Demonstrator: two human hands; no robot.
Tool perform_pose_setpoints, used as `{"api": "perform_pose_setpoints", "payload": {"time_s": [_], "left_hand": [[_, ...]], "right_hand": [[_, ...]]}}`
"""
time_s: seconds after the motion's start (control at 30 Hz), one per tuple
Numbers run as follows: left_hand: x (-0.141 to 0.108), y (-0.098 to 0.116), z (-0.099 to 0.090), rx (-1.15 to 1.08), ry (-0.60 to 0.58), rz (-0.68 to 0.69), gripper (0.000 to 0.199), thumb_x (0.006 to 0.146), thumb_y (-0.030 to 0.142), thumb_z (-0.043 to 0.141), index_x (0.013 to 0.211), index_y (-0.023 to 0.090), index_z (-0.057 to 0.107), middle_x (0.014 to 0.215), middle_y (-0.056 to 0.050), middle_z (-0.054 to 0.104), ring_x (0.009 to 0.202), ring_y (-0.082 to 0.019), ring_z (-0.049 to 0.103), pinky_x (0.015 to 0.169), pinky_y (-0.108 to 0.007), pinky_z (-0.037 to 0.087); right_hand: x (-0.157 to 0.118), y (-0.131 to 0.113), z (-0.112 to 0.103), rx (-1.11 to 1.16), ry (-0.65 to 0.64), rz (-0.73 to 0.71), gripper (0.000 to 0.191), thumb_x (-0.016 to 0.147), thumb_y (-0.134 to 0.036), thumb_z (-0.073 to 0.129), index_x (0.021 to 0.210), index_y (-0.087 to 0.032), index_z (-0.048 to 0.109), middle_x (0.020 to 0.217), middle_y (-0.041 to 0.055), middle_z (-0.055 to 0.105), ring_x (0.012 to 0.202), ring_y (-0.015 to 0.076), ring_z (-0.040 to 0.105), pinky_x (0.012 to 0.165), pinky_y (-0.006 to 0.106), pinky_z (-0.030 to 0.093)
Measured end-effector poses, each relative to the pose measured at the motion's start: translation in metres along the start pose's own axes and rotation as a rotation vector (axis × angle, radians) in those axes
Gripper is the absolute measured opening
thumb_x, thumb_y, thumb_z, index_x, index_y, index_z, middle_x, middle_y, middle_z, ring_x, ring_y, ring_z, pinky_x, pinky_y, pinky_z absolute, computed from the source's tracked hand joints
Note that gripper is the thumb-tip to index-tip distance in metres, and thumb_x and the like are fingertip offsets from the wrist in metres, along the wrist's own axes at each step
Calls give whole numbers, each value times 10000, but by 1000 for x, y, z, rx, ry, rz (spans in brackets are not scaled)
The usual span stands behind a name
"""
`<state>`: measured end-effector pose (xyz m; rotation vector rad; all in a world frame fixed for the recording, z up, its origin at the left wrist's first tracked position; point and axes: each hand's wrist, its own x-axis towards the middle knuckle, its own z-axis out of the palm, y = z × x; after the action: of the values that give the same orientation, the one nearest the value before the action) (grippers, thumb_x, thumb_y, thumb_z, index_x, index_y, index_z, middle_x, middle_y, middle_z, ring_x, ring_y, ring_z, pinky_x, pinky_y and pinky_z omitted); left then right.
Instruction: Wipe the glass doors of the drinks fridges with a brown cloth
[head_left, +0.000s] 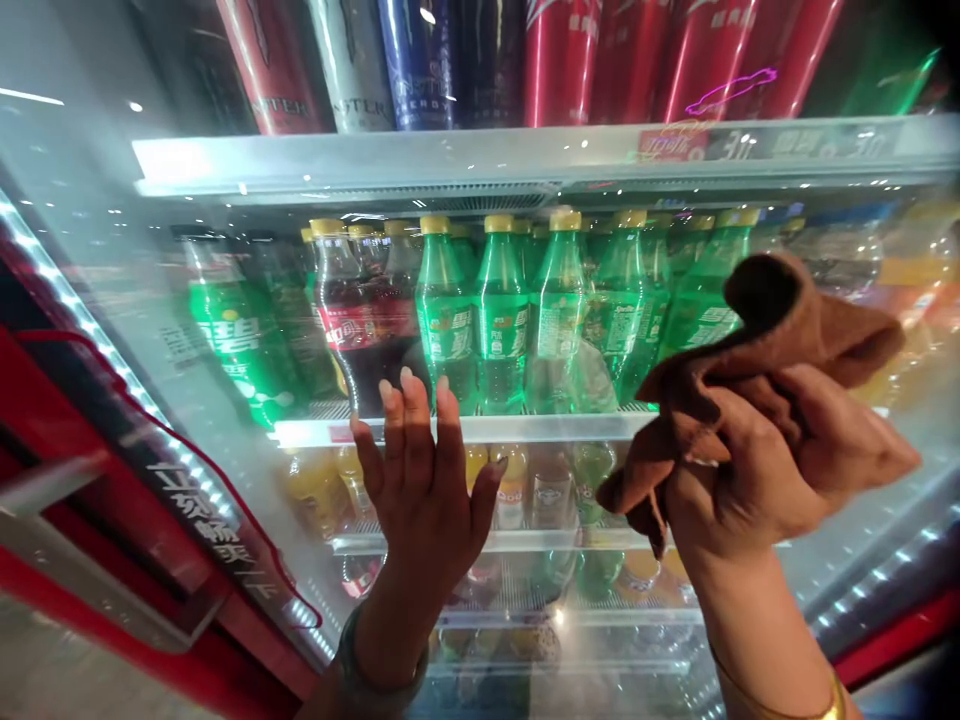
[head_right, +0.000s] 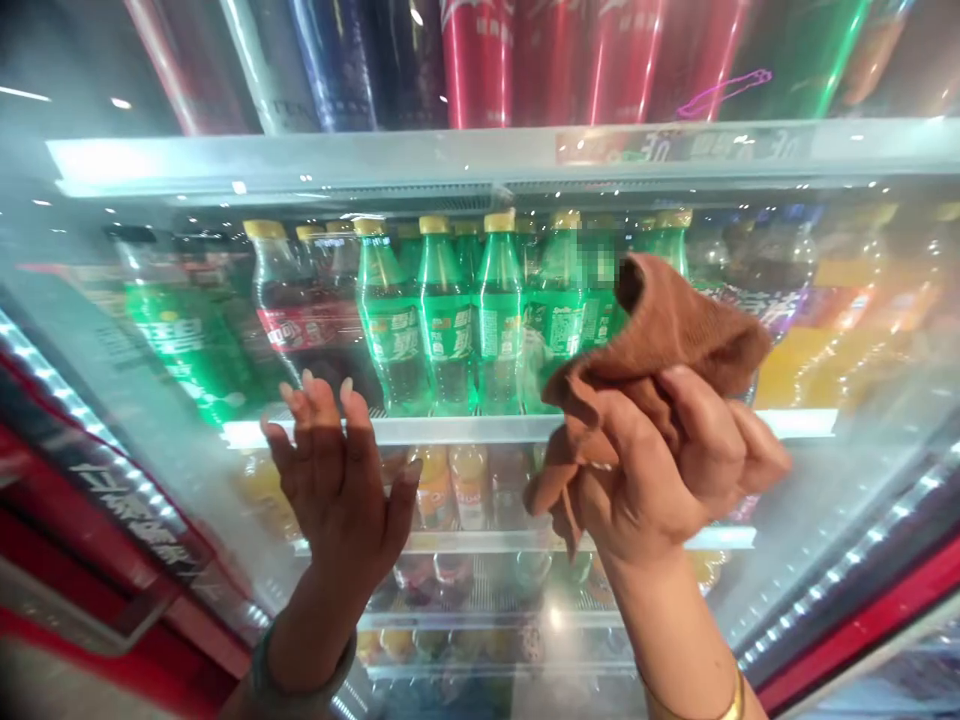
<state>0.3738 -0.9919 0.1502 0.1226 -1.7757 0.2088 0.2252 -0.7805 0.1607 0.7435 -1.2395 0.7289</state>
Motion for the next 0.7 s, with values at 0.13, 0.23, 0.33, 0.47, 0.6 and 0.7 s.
{"api": "perform_pose_setpoints", "payload": {"time_s": [0.13,0.23,0.33,0.47,0.6,0.7], "left_hand": [[0,1,1,35,1,-2,715,1108,482,348,1712,158,147,1805,-95,67,1682,-294,72,1373,-552,43],[0,1,2,29,12,14,721,1107,478,362,1713,158,139,1800,-118,79,1680,-310,82,1366,-584,52],[-2,3,2,30,13,52,720,1109,469,378,1711,155,141,1802,-113,72,1683,-290,75,1369,-562,6],[-6,14,-1,-31,-37,34,703,1114,440,359,1706,125,150,1808,-111,34,1686,-285,28,1359,-544,-81],[-11,37,-3,-132,-83,45,724,1097,343,446,1703,116,121,1806,-103,8,1684,-281,-11,1355,-546,-103],[-10,56,0,-171,-83,47,713,1088,298,462,1698,116,142,1802,-90,23,1684,-256,-6,1358,-519,-108]], "right_hand": [[-38,-25,-11,-110,61,-15,352,854,-240,715,1203,-253,753,1308,132,647,1236,348,588,999,576,475],[-51,-56,-6,-3,-70,-40,164,897,-350,695,1019,-254,748,1146,88,658,1268,312,556,1040,506,484],[-27,-62,4,85,-57,-44,148,958,-398,657,984,-273,733,1167,69,688,1387,302,488,1137,533,448],[11,-22,4,23,80,-28,125,883,-187,743,994,-243,754,1490,88,615,1539,374,406,1217,652,397],[-11,3,-12,37,58,-17,98,835,-107,766,875,-186,725,1282,119,719,1357,410,616,1094,620,534],[-49,-11,-21,80,38,-42,136,823,-130,817,857,-223,724,1081,57,746,1298,334,652,1049,527,560]]}}
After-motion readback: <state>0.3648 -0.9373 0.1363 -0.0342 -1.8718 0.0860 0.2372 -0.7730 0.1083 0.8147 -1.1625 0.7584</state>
